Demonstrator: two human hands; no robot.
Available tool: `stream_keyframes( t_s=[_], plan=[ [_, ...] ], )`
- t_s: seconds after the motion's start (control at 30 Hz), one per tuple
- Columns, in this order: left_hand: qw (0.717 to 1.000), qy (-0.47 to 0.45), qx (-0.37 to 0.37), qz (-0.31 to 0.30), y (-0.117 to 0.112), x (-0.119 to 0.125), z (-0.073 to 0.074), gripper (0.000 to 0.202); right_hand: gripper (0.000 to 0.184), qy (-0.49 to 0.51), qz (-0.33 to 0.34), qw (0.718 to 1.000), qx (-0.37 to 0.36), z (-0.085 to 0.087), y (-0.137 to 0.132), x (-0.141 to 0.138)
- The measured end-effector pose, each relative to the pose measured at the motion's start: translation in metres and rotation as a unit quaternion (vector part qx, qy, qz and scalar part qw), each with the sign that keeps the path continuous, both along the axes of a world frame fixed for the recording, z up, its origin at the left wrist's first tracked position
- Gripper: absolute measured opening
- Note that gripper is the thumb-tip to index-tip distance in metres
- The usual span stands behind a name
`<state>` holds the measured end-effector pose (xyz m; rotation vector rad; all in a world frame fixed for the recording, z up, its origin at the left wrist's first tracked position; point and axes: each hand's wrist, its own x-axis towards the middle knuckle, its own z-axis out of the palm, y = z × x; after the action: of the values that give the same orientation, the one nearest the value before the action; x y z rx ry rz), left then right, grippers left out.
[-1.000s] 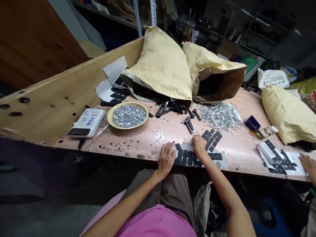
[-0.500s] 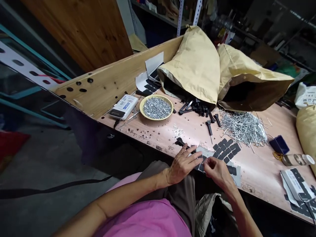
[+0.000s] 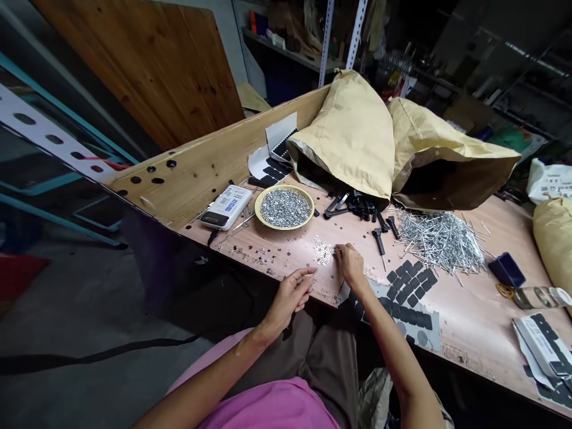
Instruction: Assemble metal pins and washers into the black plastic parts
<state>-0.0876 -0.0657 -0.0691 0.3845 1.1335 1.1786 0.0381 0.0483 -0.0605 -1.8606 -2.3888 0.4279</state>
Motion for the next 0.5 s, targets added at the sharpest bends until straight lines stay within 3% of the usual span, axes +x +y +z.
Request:
stream_keyframes(
  t_s=[0.13,0.27,0.4,0.5],
  plan=[
    [1.0,-0.006,-0.006,0.006,0.003,-0.008,0.002,0.046,0.028,-0.093,0.026,0.995,-0.01,0.001,0.001,-0.011],
    [1.0,-0.025,-0.005,0.004,0.005,-0.009,0.001,0.051,0.024,-0.09,0.053,0.995,-0.006,0.004,0.005,-0.012],
    [0.999,-0.037,-0.001,0.0,0.003,-0.01,0.004,0.059,0.013,0.089,0.044,0.995,0.032,0.003,-0.006,-0.006],
    [0.999,-0.035,0.012,-0.023,0.0,-0.008,0.01,0.06,0.008,0.275,0.001,0.96,0.057,0.005,-0.03,0.0]
  ],
)
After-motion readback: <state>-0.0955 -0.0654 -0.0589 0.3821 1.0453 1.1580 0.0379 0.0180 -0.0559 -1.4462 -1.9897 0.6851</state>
